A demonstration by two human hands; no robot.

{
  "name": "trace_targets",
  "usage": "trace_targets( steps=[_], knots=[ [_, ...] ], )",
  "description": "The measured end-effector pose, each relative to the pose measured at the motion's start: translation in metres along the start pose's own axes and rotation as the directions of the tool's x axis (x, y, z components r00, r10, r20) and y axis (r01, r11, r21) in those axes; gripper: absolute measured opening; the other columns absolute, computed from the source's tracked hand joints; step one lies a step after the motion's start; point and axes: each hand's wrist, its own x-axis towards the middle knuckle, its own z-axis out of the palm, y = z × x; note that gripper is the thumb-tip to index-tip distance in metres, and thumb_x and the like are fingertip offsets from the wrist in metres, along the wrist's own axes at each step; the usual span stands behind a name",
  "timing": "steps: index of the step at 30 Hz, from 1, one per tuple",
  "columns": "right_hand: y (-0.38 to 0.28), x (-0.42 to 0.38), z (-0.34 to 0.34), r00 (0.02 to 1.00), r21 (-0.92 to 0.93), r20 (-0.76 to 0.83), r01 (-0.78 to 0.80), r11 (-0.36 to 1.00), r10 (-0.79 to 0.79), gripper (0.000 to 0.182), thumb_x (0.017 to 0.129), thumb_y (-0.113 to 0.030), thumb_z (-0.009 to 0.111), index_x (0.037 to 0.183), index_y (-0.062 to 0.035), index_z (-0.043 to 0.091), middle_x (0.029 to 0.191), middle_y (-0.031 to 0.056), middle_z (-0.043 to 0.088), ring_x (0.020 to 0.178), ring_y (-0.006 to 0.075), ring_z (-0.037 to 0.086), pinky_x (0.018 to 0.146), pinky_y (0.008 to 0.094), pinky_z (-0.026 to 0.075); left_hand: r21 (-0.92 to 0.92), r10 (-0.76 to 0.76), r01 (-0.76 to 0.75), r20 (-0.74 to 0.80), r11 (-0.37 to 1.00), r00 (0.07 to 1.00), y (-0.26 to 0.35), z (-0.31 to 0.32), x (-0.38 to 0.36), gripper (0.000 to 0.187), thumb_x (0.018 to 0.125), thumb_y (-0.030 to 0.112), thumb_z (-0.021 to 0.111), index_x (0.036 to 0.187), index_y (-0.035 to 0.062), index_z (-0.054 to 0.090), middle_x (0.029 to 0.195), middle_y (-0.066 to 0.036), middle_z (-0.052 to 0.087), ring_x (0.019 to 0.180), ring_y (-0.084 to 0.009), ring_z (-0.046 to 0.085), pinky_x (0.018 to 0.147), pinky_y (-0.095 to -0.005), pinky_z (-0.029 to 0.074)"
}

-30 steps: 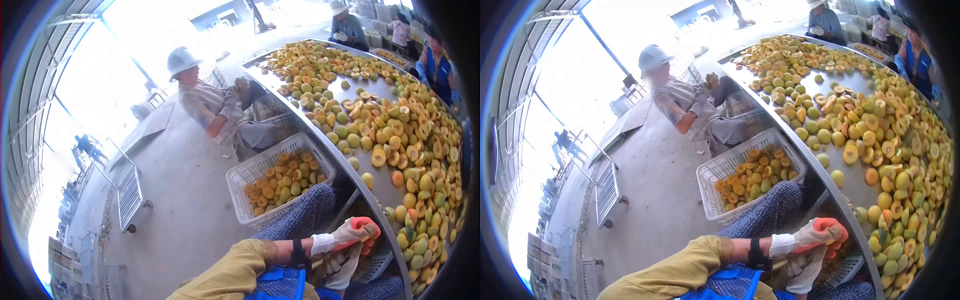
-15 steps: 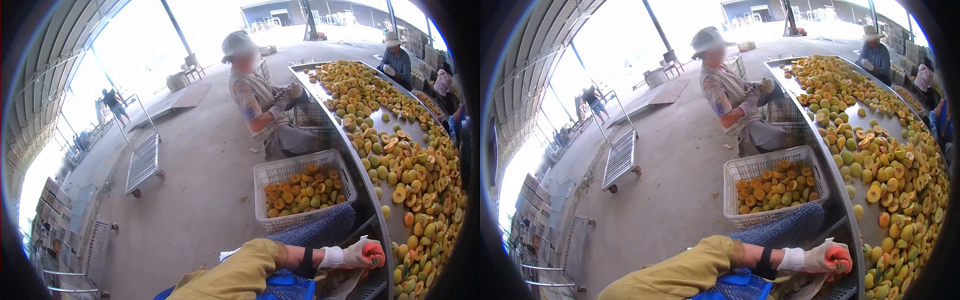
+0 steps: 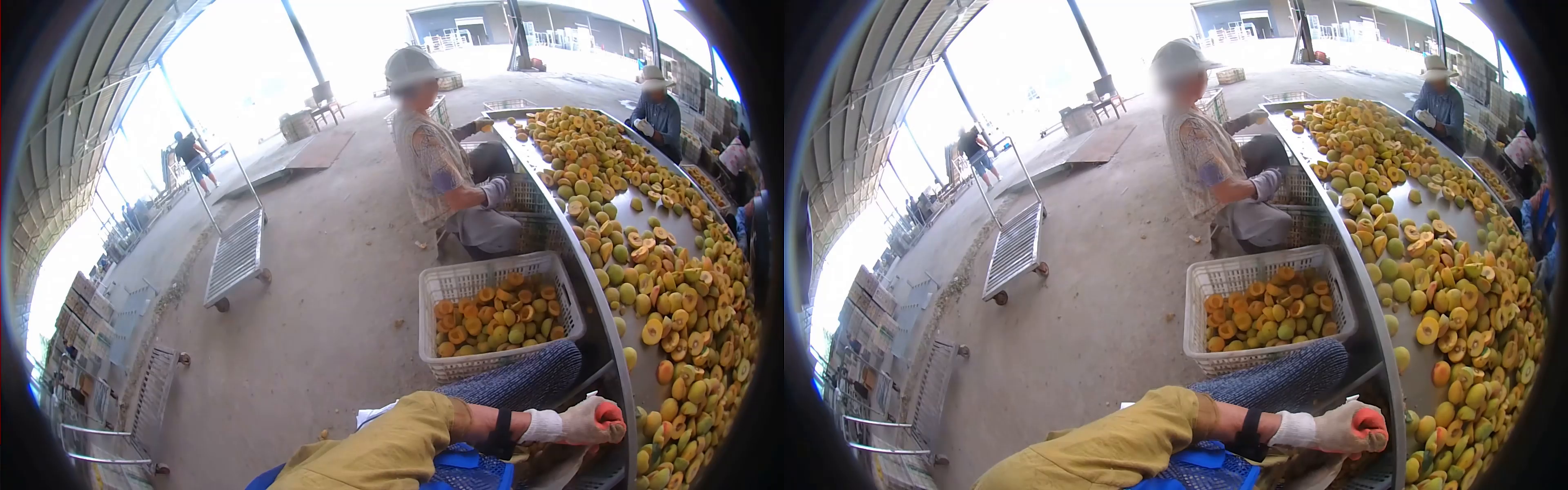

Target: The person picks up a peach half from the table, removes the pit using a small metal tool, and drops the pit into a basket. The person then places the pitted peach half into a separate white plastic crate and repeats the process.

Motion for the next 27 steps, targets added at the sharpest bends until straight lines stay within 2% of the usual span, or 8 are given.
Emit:
trace_targets(
  steps=[4,10,12,14,16,19,25,27],
  knots=[
    [0.000,0.000,0.000,1.000,-0.006,-0.004,-0.010,1.000,0.010,0.048,0.103,-0.062,0.047,0.093,-0.0154,0.044,0.077,-0.0027,0.038,0.065,0.0137,0.037,0.059,0.0305,0.029,0.175,-0.031,0.039,-0.051,0.984,0.998,0.003,0.004,-0.001,0.016,0.093,0.019,0.070,0.097,0.0030,0.069,0.080,-0.004,0.068,0.060,-0.0138,0.065,0.053,-0.0290,0.054],
    [0.001,0.001,0.002,1.000,-0.014,-0.008,-0.017,1.000,0.017,0.047,0.103,-0.060,0.047,0.099,-0.0139,0.046,0.083,-0.0014,0.041,0.071,0.0149,0.040,0.064,0.0312,0.033,0.335,0.079,-0.083,0.026,0.939,0.997,-0.013,-0.002,0.009,0.019,0.092,0.020,0.073,0.098,0.0027,0.070,0.080,-0.006,0.069,0.060,-0.0152,0.066,0.053,-0.0285,0.053],
    [0.002,0.001,0.003,1.000,-0.015,-0.009,-0.018,1.000,0.018,0.047,0.103,-0.060,0.047,0.101,-0.0134,0.046,0.085,-0.0010,0.042,0.073,0.0153,0.041,0.066,0.0314,0.034,0.383,0.331,-0.321,0.041,0.866,0.943,-0.033,-0.003,0.021,0.015,0.092,0.018,0.069,0.090,0.0033,0.069,0.075,-0.003,0.068,0.059,-0.0115,0.062,0.050,-0.0268,0.052],
    [0.001,0.002,0.003,1.000,-0.016,-0.009,-0.020,1.000,0.020,0.046,0.103,-0.059,0.047,0.103,-0.0129,0.047,0.087,-0.0005,0.043,0.076,0.0158,0.043,0.068,0.0316,0.035,0.318,0.332,-0.319,0.014,0.893,0.943,-0.046,-0.005,0.027,0.014,0.091,0.017,0.068,0.087,0.0034,0.068,0.072,-0.001,0.066,0.058,-0.0099,0.060,0.048,-0.0264,0.051],
    [0.001,0.003,0.003,1.000,-0.013,-0.014,-0.022,1.000,0.022,0.046,0.104,-0.059,0.048,0.104,-0.0124,0.047,0.089,-0.0001,0.044,0.078,0.0162,0.044,0.070,0.0318,0.036,0.124,0.070,-0.066,-0.025,0.990,0.997,0.003,0.008,0.001,0.014,0.091,0.017,0.068,0.087,0.0033,0.067,0.071,-0.001,0.064,0.057,-0.0104,0.060,0.046,-0.0272,0.051],
    [-0.001,0.004,0.004,1.000,-0.017,-0.014,-0.023,1.000,0.022,0.047,0.104,-0.058,0.048,0.107,-0.0117,0.048,0.092,0.0005,0.046,0.081,0.0168,0.046,0.072,0.0321,0.037,-0.018,0.083,-0.084,-0.018,0.996,0.996,-0.003,0.012,0.007,0.013,0.090,0.017,0.069,0.089,0.0038,0.066,0.069,-0.002,0.063,0.053,-0.0113,0.059,0.044,-0.0280,0.051],
    [-0.003,0.006,0.002,0.999,-0.018,-0.029,-0.031,0.999,0.031,0.047,0.104,-0.057,0.048,0.113,-0.0102,0.049,0.098,0.0018,0.049,0.087,0.0180,0.049,0.078,0.0327,0.040,0.106,0.075,-0.075,0.001,0.992,0.997,-0.020,0.007,0.016,0.011,0.090,0.016,0.068,0.091,0.0047,0.066,0.069,-0.005,0.062,0.047,-0.0139,0.058,0.043,-0.0278,0.050],
    [-0.003,0.007,0.003,0.999,-0.020,-0.031,-0.035,0.999,0.034,0.048,0.104,-0.056,0.048,0.114,-0.0097,0.050,0.100,0.0022,0.050,0.089,0.0185,0.050,0.080,0.0329,0.041,0.137,0.060,-0.063,0.023,0.989,0.998,-0.020,0.005,0.017,0.015,0.091,0.018,0.072,0.092,0.0034,0.068,0.074,-0.005,0.065,0.053,-0.0136,0.061,0.047,-0.0286,0.050]
  ],
)
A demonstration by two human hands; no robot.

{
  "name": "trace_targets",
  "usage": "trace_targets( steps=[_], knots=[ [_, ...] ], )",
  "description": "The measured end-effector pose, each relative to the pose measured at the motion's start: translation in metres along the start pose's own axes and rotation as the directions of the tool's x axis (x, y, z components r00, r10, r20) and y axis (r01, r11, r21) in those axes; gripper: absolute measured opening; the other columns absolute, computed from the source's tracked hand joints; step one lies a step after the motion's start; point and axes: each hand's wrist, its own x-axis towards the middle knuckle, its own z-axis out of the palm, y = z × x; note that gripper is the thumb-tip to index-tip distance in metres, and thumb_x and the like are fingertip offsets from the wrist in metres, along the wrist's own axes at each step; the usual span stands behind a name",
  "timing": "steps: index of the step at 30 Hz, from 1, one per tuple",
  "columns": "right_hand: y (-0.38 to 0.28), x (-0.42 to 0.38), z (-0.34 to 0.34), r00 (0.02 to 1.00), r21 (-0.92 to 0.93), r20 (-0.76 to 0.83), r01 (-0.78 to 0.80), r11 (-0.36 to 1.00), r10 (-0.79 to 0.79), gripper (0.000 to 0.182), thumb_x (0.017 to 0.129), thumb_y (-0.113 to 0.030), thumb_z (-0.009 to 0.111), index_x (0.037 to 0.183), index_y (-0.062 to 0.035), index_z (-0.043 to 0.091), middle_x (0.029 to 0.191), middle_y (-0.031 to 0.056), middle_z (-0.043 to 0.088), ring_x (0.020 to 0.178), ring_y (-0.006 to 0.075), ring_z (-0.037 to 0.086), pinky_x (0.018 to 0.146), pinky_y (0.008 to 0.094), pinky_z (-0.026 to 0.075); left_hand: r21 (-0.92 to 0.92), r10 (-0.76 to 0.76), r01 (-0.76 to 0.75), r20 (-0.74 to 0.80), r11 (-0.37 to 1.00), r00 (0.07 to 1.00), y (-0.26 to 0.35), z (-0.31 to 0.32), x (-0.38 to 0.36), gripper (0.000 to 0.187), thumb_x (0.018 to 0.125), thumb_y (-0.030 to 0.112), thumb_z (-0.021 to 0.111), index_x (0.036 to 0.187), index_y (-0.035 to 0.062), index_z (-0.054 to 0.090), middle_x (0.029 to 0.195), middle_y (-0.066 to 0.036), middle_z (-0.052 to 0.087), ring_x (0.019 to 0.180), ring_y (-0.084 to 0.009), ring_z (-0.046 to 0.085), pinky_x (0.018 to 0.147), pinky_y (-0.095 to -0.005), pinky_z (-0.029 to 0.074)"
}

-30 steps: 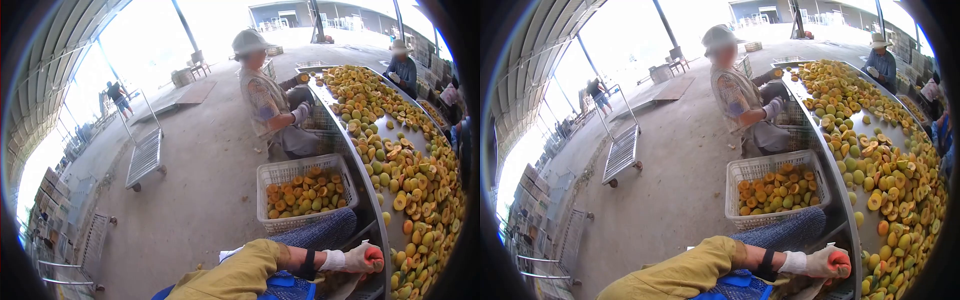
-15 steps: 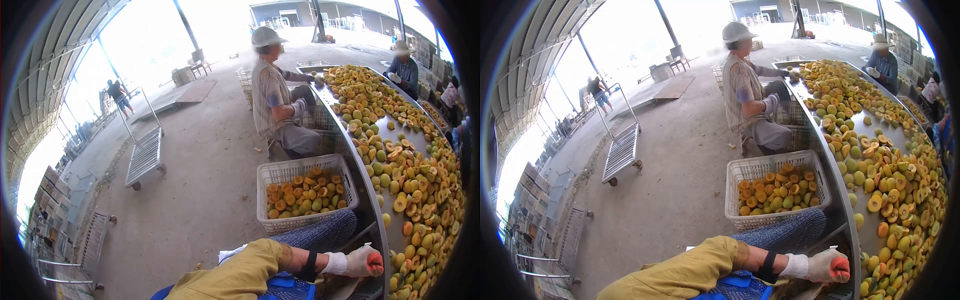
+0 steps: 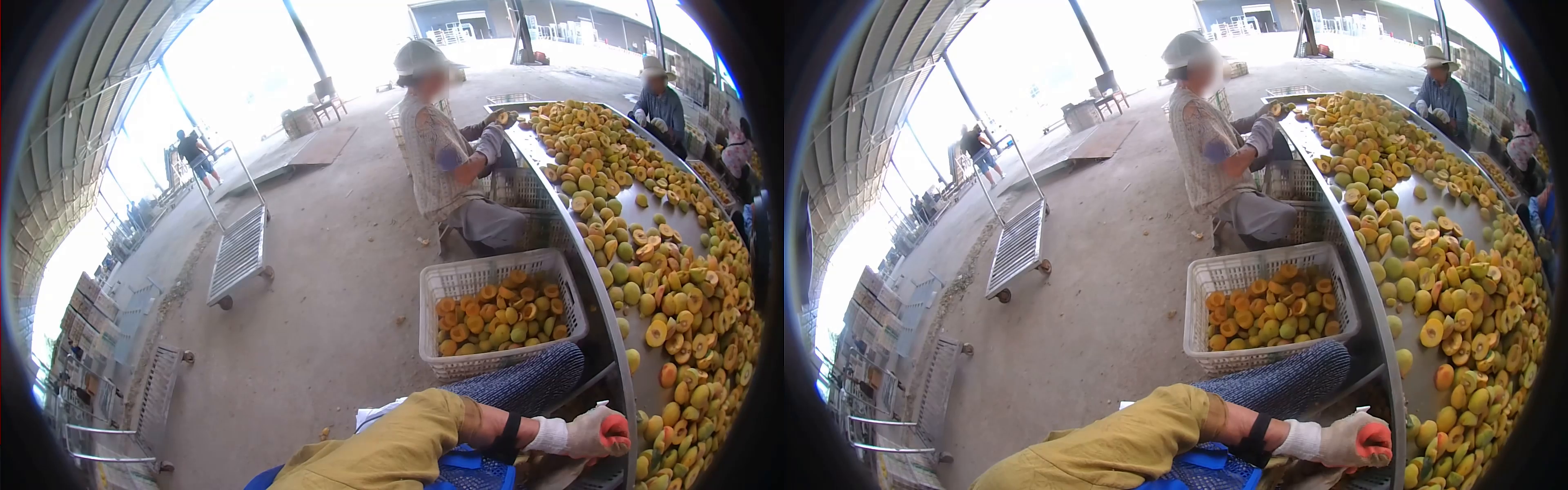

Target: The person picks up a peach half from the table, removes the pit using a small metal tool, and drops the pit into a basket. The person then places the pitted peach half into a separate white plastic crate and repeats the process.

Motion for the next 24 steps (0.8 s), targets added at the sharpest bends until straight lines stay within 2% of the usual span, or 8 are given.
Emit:
trace_targets(
  steps=[1,4,7,13,16,19,23,24],
  knots=[
    [0.000,0.000,0.000,1.000,0.000,0.000,0.000,1.000,0.000,0.048,0.104,-0.056,0.048,0.115,-0.0094,0.050,0.101,0.0024,0.051,0.090,0.0187,0.051,0.081,0.0330,0.042,0.014,-0.006,0.006,0.013,1.000,1.000,0.000,0.000,0.000,0.017,0.091,0.019,0.074,0.092,0.0028,0.068,0.077,-0.005,0.067,0.056,-0.0134,0.063,0.049,-0.0290,0.050],
    [0.000,0.000,0.000,1.000,0.000,-0.004,-0.003,1.000,0.003,0.048,0.104,-0.055,0.048,0.118,-0.0087,0.051,0.104,0.0030,0.052,0.093,0.0193,0.053,0.084,0.0334,0.043,0.378,0.499,-0.460,-0.009,0.804,0.866,-0.023,-0.003,0.012,0.018,0.090,0.018,0.075,0.089,0.0007,0.068,0.077,-0.007,0.068,0.060,-0.0147,0.064,0.054,-0.0321,0.051],
    [-0.001,0.001,0.001,1.000,-0.001,-0.007,0.003,1.000,-0.003,0.049,0.105,-0.054,0.049,0.121,-0.0080,0.051,0.107,0.0037,0.054,0.097,0.0199,0.054,0.086,0.0337,0.045,0.345,0.424,-0.404,0.019,0.847,0.905,-0.015,-0.006,0.007,0.020,0.089,0.018,0.075,0.087,-0.0005,0.069,0.076,-0.008,0.069,0.063,-0.0159,0.065,0.059,-0.0340,0.051],
    [-0.003,0.001,0.001,1.000,0.005,-0.008,0.008,1.000,-0.008,0.051,0.105,-0.053,0.049,0.126,-0.0065,0.053,0.113,0.0050,0.057,0.103,0.0212,0.058,0.092,0.0343,0.048,-0.051,-0.072,0.071,-0.013,0.996,0.997,0.026,-0.009,0.000,0.021,0.091,0.021,0.072,0.085,0.0009,0.067,0.065,-0.007,0.062,0.056,-0.0142,0.057,0.055,-0.0328,0.048],
    [-0.004,0.000,-0.001,1.000,0.011,-0.013,0.027,1.000,-0.027,0.052,0.105,-0.052,0.049,0.129,-0.0057,0.054,0.116,0.0056,0.059,0.106,0.0218,0.060,0.095,0.0346,0.049,0.122,0.045,-0.043,-0.013,0.992,0.999,0.017,-0.005,0.006,0.021,0.091,0.021,0.076,0.089,0.0013,0.069,0.076,-0.008,0.069,0.064,-0.0195,0.066,0.059,-0.0345,0.052],
    [-0.006,-0.002,-0.005,0.999,0.029,-0.005,0.054,0.998,-0.054,0.054,0.105,-0.051,0.049,0.132,-0.0050,0.054,0.119,0.0062,0.060,0.109,0.0224,0.061,0.097,0.0349,0.051,0.384,0.391,-0.363,0.007,0.849,0.920,-0.004,0.000,0.014,0.019,0.091,0.021,0.076,0.089,0.0029,0.070,0.082,-0.010,0.069,0.071,-0.0254,0.068,0.063,-0.0359,0.053],
    [-0.010,-0.017,-0.010,0.975,0.150,0.054,0.203,0.968,-0.213,0.055,0.106,-0.050,0.049,0.135,-0.0040,0.055,0.123,0.0071,0.062,0.114,0.0232,0.064,0.101,0.0353,0.053,0.385,0.461,-0.455,0.082,0.803,0.883,-0.002,-0.002,0.015,0.016,0.091,0.020,0.076,0.090,0.0050,0.071,0.086,-0.012,0.068,0.080,-0.0305,0.068,0.068,-0.0378,0.053],
    [-0.014,-0.016,-0.022,0.980,0.067,0.077,0.176,0.982,-0.181,0.056,0.105,-0.054,0.048,0.133,-0.0063,0.056,0.114,0.0048,0.061,0.100,0.0192,0.061,0.088,0.0320,0.050,0.333,0.407,-0.422,0.119,0.843,0.906,0.010,-0.004,0.012,0.015,0.091,0.020,0.076,0.091,0.0054,0.071,0.086,-0.013,0.067,0.082,-0.0305,0.068,0.069,-0.0380,0.053]
  ],
)
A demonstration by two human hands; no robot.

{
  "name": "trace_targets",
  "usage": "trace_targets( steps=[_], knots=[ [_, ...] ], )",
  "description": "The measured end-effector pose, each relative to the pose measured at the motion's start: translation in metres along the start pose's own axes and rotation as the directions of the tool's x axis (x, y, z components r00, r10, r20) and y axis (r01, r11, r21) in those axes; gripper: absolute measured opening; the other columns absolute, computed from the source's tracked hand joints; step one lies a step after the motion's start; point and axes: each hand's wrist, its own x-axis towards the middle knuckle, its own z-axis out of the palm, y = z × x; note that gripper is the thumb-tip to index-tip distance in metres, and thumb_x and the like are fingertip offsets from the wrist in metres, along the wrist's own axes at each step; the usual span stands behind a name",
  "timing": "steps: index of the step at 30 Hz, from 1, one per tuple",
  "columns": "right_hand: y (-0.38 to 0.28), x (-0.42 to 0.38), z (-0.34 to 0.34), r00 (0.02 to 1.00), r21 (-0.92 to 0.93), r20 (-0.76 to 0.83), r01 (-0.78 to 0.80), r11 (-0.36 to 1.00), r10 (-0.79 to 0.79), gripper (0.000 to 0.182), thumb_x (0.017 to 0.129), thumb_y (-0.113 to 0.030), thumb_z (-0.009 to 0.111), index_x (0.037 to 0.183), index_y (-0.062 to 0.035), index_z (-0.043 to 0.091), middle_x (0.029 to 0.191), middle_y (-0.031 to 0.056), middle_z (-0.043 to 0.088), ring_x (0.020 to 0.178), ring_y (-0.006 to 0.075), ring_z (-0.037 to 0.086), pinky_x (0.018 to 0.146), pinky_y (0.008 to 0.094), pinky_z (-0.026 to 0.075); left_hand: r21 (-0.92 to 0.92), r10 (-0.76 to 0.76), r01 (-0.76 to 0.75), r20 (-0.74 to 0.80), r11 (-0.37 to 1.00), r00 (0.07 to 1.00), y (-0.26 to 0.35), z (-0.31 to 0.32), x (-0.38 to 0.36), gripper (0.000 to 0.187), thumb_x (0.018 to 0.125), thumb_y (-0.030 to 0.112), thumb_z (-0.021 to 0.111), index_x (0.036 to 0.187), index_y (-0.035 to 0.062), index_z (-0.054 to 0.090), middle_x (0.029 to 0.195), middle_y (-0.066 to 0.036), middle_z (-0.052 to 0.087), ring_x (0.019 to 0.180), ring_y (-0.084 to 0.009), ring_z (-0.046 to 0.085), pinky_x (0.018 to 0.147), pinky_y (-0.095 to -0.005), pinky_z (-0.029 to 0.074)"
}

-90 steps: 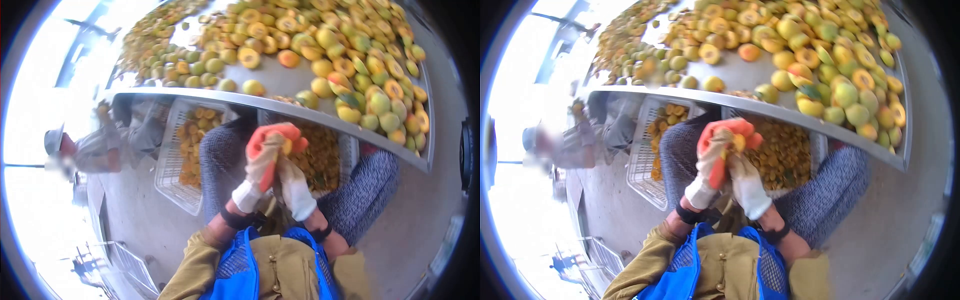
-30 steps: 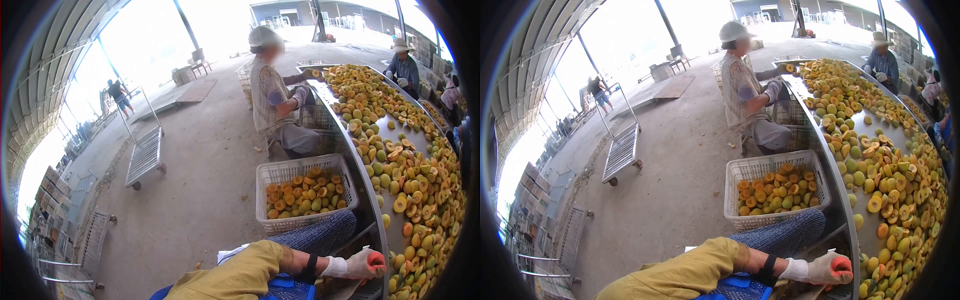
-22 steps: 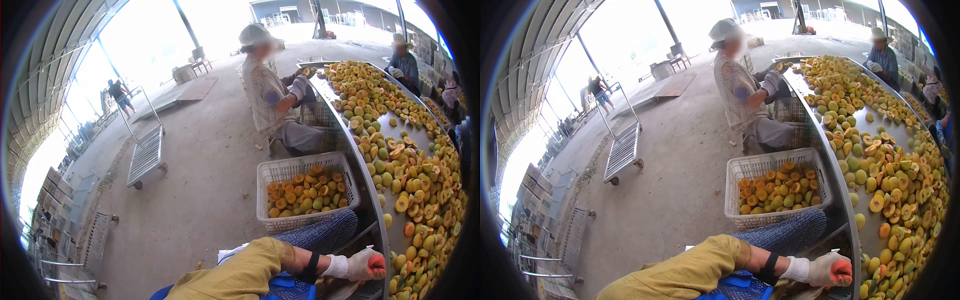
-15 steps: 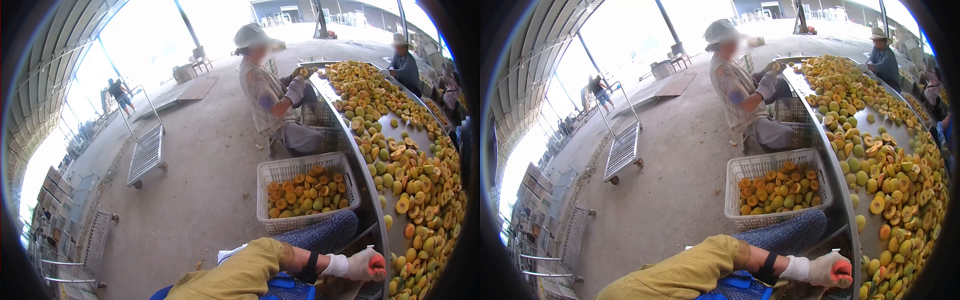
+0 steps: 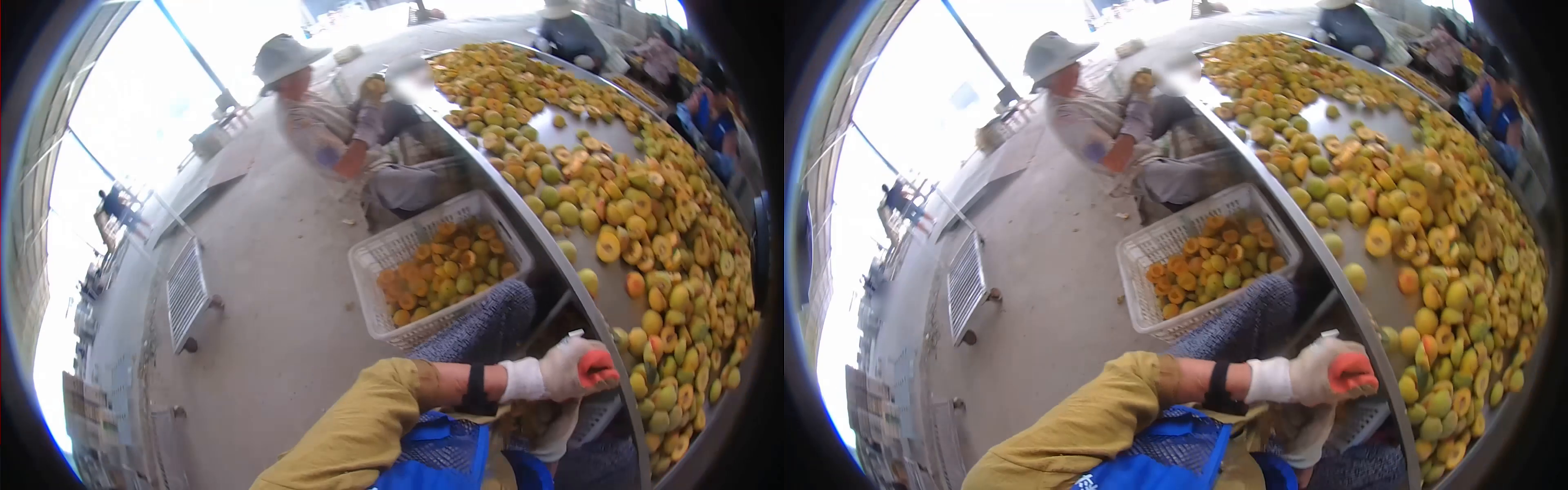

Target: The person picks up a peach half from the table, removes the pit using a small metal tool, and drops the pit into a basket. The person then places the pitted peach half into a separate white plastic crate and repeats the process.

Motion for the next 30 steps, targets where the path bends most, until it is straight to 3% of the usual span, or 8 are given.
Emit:
trace_targets(
  steps=[4,7,9,10,17,20,24,30],
  knots=[
    [-0.005,-0.017,-0.001,0.999,-0.294,0.007,0.035,0.955,-0.034,0.050,0.103,-0.062,0.045,0.096,-0.0129,0.055,0.062,-0.0041,0.045,0.043,0.0068,0.037,0.038,0.0252,0.026,0.104,0.127,-0.147,0.174,0.984,0.977,0.007,-0.003,0.014,0.013,0.088,0.017,0.079,0.095,0.0066,0.074,0.090,-0.010,0.068,0.082,-0.0283,0.069,0.071,-0.0376,0.055],
    [0.005,-0.007,-0.012,0.802,-0.700,0.219,0.526,0.482,-0.556,0.059,0.109,-0.053,0.034,0.118,-0.0009,0.061,0.105,0.0113,0.065,0.090,0.0214,0.066,0.078,0.0340,0.052,0.057,-0.049,0.038,0.221,0.998,0.974,-0.001,0.011,0.014,0.019,0.088,0.019,0.076,0.101,0.0044,0.073,0.095,-0.011,0.070,0.085,-0.0274,0.071,0.073,-0.0362,0.056],
    [0.002,-0.006,-0.013,0.882,-0.601,0.137,0.436,0.670,-0.452,0.049,0.110,-0.041,0.039,0.120,0.0012,0.060,0.109,0.0127,0.067,0.097,0.0252,0.066,0.085,0.0367,0.052,-0.248,-0.260,0.308,0.210,0.919,0.943,0.000,0.022,0.010,0.022,0.094,0.021,0.074,0.103,0.0009,0.074,0.100,-0.009,0.071,0.084,-0.0181,0.072,0.073,-0.0323,0.058],
    [0.003,0.000,-0.011,0.736,-0.641,0.257,0.615,0.460,-0.626,0.046,0.110,-0.038,0.040,0.120,0.0020,0.060,0.110,0.0126,0.067,0.097,0.0245,0.066,0.085,0.0363,0.052,-0.346,-0.328,0.382,0.206,0.857,0.922,0.002,0.027,0.009,0.024,0.096,0.022,0.073,0.104,0.0000,0.074,0.102,-0.008,0.071,0.084,-0.0162,0.071,0.072,-0.0312,0.059],
    [0.005,-0.001,-0.021,0.781,-0.574,0.220,0.589,0.570,-0.585,0.041,0.113,-0.033,0.038,0.125,-0.0006,0.060,0.110,0.0124,0.067,0.095,0.0240,0.064,0.088,0.0343,0.052,-0.069,-0.368,0.406,0.307,0.911,0.878,-0.003,0.034,0.014,0.030,0.100,0.027,0.070,0.106,-0.0020,0.073,0.097,-0.010,0.074,0.078,-0.0176,0.073,0.067,-0.0299,0.061],
    [-0.008,-0.006,-0.017,0.792,-0.499,0.226,0.594,0.630,-0.568,0.051,0.110,-0.046,0.040,0.116,-0.0001,0.061,0.095,0.0084,0.067,0.083,0.0190,0.063,0.073,0.0310,0.052,-0.127,-0.347,0.414,0.361,0.901,0.866,-0.007,0.036,0.017,0.029,0.099,0.026,0.071,0.104,-0.0026,0.073,0.097,-0.011,0.075,0.079,-0.0176,0.073,0.066,-0.0286,0.059],
    [-0.050,-0.039,0.000,0.984,-0.154,0.175,-0.010,0.988,0.038,0.058,0.102,-0.067,0.049,0.088,-0.0110,0.051,0.064,-0.0050,0.037,0.042,0.0045,0.028,0.039,0.0237,0.019,-0.316,-0.296,0.455,0.441,0.832,0.848,-0.018,0.025,0.020,0.040,0.098,0.036,0.069,0.102,-0.0036,0.073,0.096,-0.012,0.075,0.089,-0.0204,0.072,0.080,-0.0323,0.058],
    [-0.050,-0.038,-0.011,0.878,-0.009,0.478,0.044,0.999,-0.035,0.054,0.103,-0.062,0.052,0.091,-0.0095,0.049,0.061,-0.0056,0.036,0.042,0.0034,0.031,0.037,0.0220,0.021,-0.552,-0.414,0.576,0.401,0.602,0.817,-0.010,0.021,0.000,0.041,0.101,0.040,0.061,0.109,0.0006,0.067,0.106,-0.015,0.072,0.088,-0.0270,0.071,0.082,-0.0412,0.059]
  ],
)
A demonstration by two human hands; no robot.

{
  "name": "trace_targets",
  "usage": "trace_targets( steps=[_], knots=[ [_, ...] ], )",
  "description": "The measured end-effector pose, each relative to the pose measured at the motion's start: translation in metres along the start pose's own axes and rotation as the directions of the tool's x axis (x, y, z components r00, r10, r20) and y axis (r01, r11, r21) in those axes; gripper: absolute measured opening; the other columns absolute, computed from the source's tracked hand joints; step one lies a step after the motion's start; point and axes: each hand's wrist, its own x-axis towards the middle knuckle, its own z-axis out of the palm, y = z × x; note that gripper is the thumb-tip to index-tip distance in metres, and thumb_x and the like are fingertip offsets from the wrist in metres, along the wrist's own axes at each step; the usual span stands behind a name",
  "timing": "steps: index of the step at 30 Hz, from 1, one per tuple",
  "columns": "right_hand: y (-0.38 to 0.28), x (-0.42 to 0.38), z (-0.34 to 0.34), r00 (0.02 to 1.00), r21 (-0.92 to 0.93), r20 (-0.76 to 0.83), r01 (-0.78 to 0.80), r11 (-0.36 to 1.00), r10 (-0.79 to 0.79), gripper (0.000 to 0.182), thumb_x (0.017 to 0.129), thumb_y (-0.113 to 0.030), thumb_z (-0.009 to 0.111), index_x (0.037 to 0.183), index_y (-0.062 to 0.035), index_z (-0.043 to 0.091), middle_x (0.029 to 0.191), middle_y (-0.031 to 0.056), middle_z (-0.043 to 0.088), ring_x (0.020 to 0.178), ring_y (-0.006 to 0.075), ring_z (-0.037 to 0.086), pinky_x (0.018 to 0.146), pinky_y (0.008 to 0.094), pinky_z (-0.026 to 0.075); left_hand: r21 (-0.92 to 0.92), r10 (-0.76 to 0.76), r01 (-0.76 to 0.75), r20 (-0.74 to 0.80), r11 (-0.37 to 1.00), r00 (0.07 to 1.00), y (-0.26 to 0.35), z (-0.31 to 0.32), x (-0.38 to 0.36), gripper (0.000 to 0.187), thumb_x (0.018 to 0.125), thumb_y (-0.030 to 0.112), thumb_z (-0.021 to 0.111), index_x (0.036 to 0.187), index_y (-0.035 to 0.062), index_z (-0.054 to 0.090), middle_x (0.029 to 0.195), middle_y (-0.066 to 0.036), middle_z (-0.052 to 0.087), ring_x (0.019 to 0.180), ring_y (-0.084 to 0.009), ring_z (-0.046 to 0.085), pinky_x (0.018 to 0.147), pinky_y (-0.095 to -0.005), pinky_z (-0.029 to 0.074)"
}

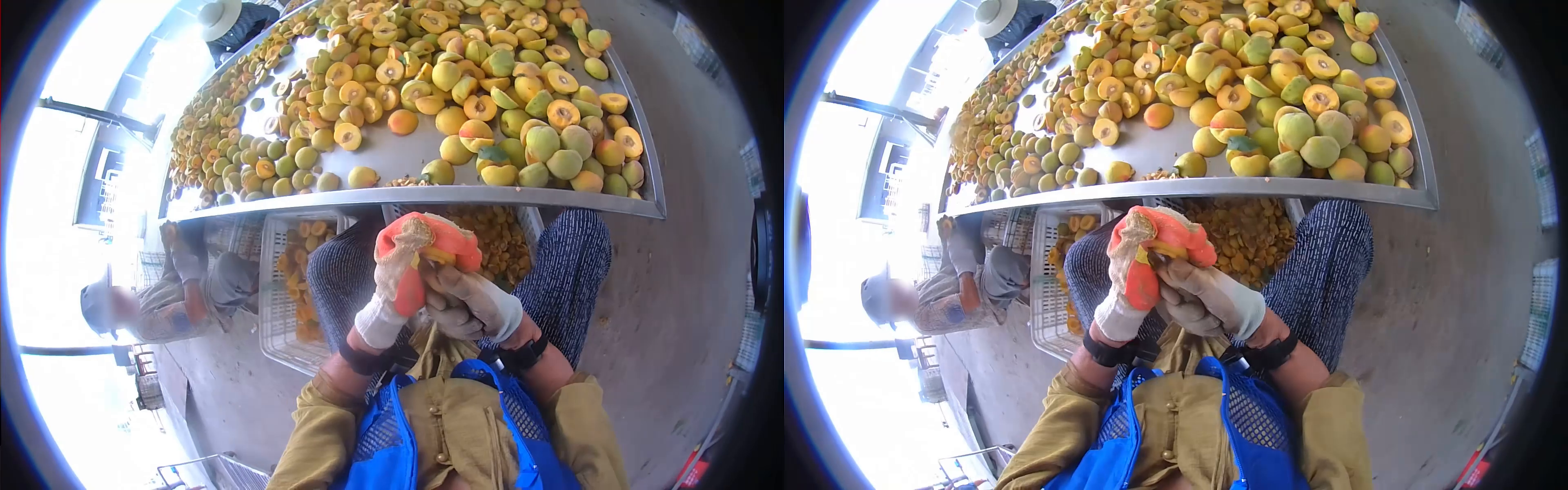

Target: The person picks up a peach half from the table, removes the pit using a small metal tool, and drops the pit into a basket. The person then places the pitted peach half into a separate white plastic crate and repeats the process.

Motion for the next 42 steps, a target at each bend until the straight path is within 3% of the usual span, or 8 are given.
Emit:
trace_targets(
  steps=[3,7,10,25,28,29,31,42],
  knots=[
    [0.018,0.005,-0.010,0.960,0.319,0.279,-0.068,0.945,-0.025,0.056,0.103,-0.063,0.049,0.092,-0.0083,0.052,0.059,-0.0055,0.039,0.041,0.0032,0.031,0.036,0.0200,0.023,-0.650,-0.024,0.091,0.112,0.754,0.993,0.015,0.025,-0.002,0.036,0.104,0.040,0.054,0.103,0.0051,0.063,0.099,-0.014,0.069,0.084,-0.0330,0.070,0.070,-0.0502,0.061],
    [0.026,0.021,-0.019,0.955,0.689,0.266,-0.095,0.719,-0.128,0.056,0.105,-0.062,0.046,0.092,-0.0077,0.056,0.059,-0.0066,0.040,0.040,0.0040,0.031,0.037,0.0200,0.026,0.068,0.232,-0.223,-0.376,0.973,0.897,0.073,-0.031,-0.039,0.034,0.103,0.036,0.060,0.106,0.0038,0.068,0.097,-0.014,0.072,0.084,-0.0274,0.071,0.072,-0.0432,0.061],
    [0.063,0.038,-0.052,0.952,0.731,-0.234,0.039,0.681,0.196,0.054,0.105,-0.061,0.046,0.095,-0.0092,0.058,0.061,-0.0075,0.041,0.042,0.0047,0.033,0.038,0.0220,0.028,0.908,0.612,0.061,-0.328,0.415,0.719,0.125,-0.125,-0.076,0.023,0.099,0.021,0.068,0.110,0.0024,0.075,0.096,-0.011,0.075,0.087,-0.0190,0.071,0.078,-0.0322,0.058],
    [0.027,0.032,-0.014,0.948,0.266,-0.319,0.078,0.961,0.011,0.055,0.109,-0.050,0.047,0.152,-0.0161,0.041,0.084,0.0087,0.067,0.044,0.0043,0.039,0.041,0.0202,0.033,0.932,0.281,0.196,-0.109,-0.304,0.954,0.065,-0.121,0.130,0.047,0.081,0.025,0.075,0.127,0.0171,0.068,0.112,-0.018,0.070,0.102,-0.0358,0.069,0.091,-0.0444,0.055],
    [0.029,0.039,-0.021,0.835,0.165,-0.548,0.048,0.985,0.052,0.054,0.106,-0.054,0.051,0.131,-0.0060,0.056,0.074,0.0036,0.061,0.044,0.0044,0.039,0.041,0.0205,0.032,0.984,0.198,0.168,-0.153,-0.062,0.968,0.072,-0.144,0.138,0.051,0.082,0.016,0.075,0.132,0.0105,0.064,0.109,-0.016,0.070,0.097,-0.0282,0.070,0.082,-0.0386,0.057],
    [0.028,0.040,-0.016,0.830,0.174,-0.556,0.059,0.983,0.049,0.050,0.107,-0.054,0.050,0.109,-0.0046,0.060,0.068,-0.0004,0.055,0.042,0.0055,0.039,0.040,0.0214,0.032,0.805,0.094,0.116,-0.209,0.582,0.973,0.075,-0.152,0.138,0.049,0.086,0.005,0.071,0.134,0.0031,0.060,0.108,-0.014,0.070,0.096,-0.0233,0.070,0.075,-0.0332,0.057],
    [0.021,0.038,-0.009,0.831,0.046,-0.556,0.058,0.997,-0.023,0.049,0.107,-0.054,0.049,0.111,-0.0058,0.059,0.066,-0.0011,0.053,0.044,0.0055,0.040,0.039,0.0213,0.032,0.538,0.071,0.024,-0.156,0.843,0.985,0.101,-0.132,0.116,0.040,0.099,0.015,0.063,0.136,0.0017,0.058,0.114,-0.014,0.070,0.098,-0.0246,0.070,0.076,-0.0362,0.062],
    [0.047,0.050,-0.008,0.730,-0.615,-0.400,0.234,0.753,-0.554,0.028,0.107,-0.031,0.060,0.110,-0.0036,0.062,0.072,0.0010,0.054,0.062,0.0064,0.049,0.058,0.0265,0.043,-0.060,-0.020,0.001,-0.310,0.998,0.951,0.015,-0.069,0.009,0.043,0.109,0.042,0.046,0.136,0.0121,0.062,0.121,-0.014,0.072,0.089,-0.0254,0.073,0.062,-0.0314,0.064]
  ],
)
